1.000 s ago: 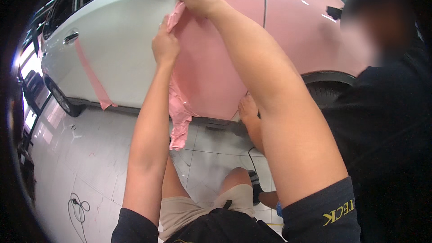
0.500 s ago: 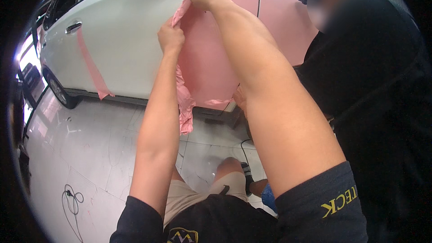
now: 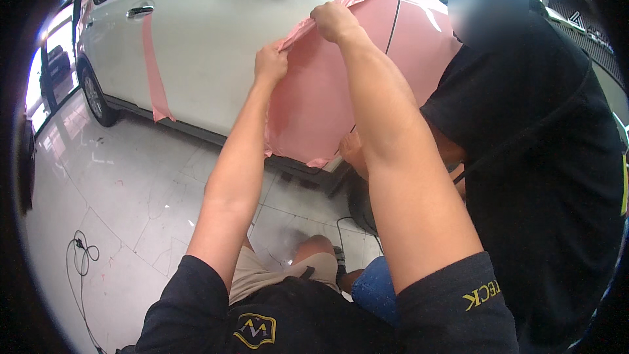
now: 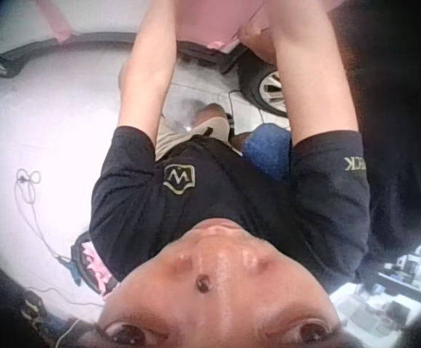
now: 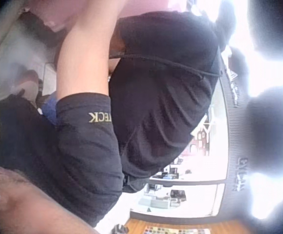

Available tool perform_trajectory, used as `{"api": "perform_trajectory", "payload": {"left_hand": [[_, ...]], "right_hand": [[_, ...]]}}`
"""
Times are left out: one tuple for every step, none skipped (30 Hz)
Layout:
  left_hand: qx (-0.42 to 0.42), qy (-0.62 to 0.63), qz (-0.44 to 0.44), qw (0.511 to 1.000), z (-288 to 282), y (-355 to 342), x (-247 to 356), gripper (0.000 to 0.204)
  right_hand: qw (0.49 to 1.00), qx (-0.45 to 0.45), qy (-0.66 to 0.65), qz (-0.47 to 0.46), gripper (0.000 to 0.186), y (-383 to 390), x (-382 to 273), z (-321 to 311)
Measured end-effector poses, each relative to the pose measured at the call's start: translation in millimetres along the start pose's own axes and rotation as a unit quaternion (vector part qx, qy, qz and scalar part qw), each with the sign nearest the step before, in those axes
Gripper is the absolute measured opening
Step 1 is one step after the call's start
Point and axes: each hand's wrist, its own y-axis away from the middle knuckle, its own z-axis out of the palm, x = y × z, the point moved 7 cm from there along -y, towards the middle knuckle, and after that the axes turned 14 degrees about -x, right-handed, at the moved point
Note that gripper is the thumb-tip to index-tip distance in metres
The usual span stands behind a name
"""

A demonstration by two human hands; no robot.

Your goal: The person applies a pink vinyl wrap to the side of a white car, smoothing the material by hand and using a heat gun to conform it to the curves. They work on the front door and fender area, tucking the edges and removing excess material.

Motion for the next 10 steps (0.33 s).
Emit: {"api": "perform_trajectory", "payload": {"left_hand": [[0.012,0.004,0.009,1.0,1,2,2,0.029],[0.024,0.008,0.017,1.0,3,4,3,0.029],[0.034,0.011,0.025,0.999,7,7,6,0.029],[0.048,-0.002,0.026,0.998,12,11,6,0.029],[0.061,-0.014,0.027,0.998,18,18,5,0.03],[0.074,-0.03,0.037,0.996,20,17,11,0.03],[0.098,-0.02,0.048,0.994,23,19,10,0.03],[0.121,-0.008,0.058,0.991,24,20,6,0.031],[0.145,0.003,0.069,0.987,22,21,3,0.032],[0.153,0.016,0.076,0.985,26,19,2,0.036]], "right_hand": [[1.0,-0.005,0.002,0.003,0.03,2,0,-1],[1.0,-0.011,0.003,0.006,0.03,3,0,-2],[1.0,-0.017,0.003,0.01,0.029,4,3,0],[1.0,-0.013,0.009,0.006,0.028,7,5,4],[1.0,-0.01,0.015,0.003,0.027,12,6,11],[1.0,0.002,0.021,0.004,0.026,15,11,10],[1.0,0.002,0.012,0.012,0.025,17,12,11],[1.0,0.002,0.004,0.021,0.025,16,12,13],[1.0,0.002,-0.004,0.03,0.025,16,10,11],[1.0,-0.004,-0.002,0.028,0.03,18,13,11]]}}
